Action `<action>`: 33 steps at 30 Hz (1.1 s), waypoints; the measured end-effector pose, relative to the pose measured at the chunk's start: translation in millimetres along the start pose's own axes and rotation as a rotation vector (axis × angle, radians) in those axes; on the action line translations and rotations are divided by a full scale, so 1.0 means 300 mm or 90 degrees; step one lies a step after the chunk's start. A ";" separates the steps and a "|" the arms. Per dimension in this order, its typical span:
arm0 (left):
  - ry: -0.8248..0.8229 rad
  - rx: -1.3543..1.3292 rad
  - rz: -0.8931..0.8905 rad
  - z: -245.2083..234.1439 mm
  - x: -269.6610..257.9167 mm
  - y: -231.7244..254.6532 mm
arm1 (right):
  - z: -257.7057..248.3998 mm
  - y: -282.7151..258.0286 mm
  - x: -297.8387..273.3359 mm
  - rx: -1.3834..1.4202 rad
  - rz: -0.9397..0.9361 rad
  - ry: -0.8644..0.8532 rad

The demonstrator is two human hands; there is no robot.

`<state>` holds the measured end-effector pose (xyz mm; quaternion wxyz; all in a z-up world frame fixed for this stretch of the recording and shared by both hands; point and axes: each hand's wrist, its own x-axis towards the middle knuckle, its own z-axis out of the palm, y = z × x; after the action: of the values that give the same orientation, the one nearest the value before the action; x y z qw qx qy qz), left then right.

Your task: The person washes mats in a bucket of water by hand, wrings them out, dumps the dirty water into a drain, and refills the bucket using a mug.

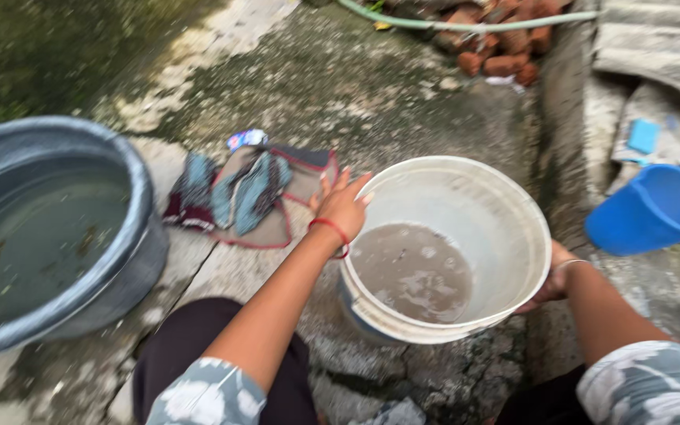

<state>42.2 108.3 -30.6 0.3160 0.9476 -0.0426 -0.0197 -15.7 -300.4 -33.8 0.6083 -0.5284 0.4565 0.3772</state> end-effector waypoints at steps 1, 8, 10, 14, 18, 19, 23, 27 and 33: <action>0.000 0.002 -0.013 -0.006 -0.007 0.007 | -0.001 0.003 -0.008 -0.020 -0.015 0.018; 0.006 0.038 0.001 -0.094 -0.069 0.078 | 0.002 -0.102 -0.151 -0.144 -0.171 0.418; 0.009 0.060 0.007 -0.123 -0.095 0.104 | -0.083 -0.166 -0.205 -0.215 -0.265 0.436; 0.028 0.138 0.091 -0.158 -0.144 0.164 | -0.236 -0.288 -0.211 -0.301 -0.411 0.464; 0.012 0.146 0.175 -0.157 -0.181 0.173 | -0.232 -0.337 -0.213 -0.240 -0.525 0.329; 0.010 0.149 0.175 -0.152 -0.186 0.171 | -0.199 -0.322 -0.235 -0.214 -0.599 0.269; 0.039 0.174 0.345 -0.156 -0.190 0.156 | 0.028 -0.234 -0.383 -0.133 -0.747 0.228; -0.091 0.129 0.569 -0.197 -0.170 0.181 | 0.235 -0.102 -0.575 -0.358 -0.879 0.391; -0.228 0.192 0.621 -0.211 -0.125 0.193 | 0.334 -0.043 -0.645 -0.194 -0.942 0.238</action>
<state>4.9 103.4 55.1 0.1371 0.8345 -0.5331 -0.0254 -45.7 -198.9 157.1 0.5352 -0.8284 0.0233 -0.1634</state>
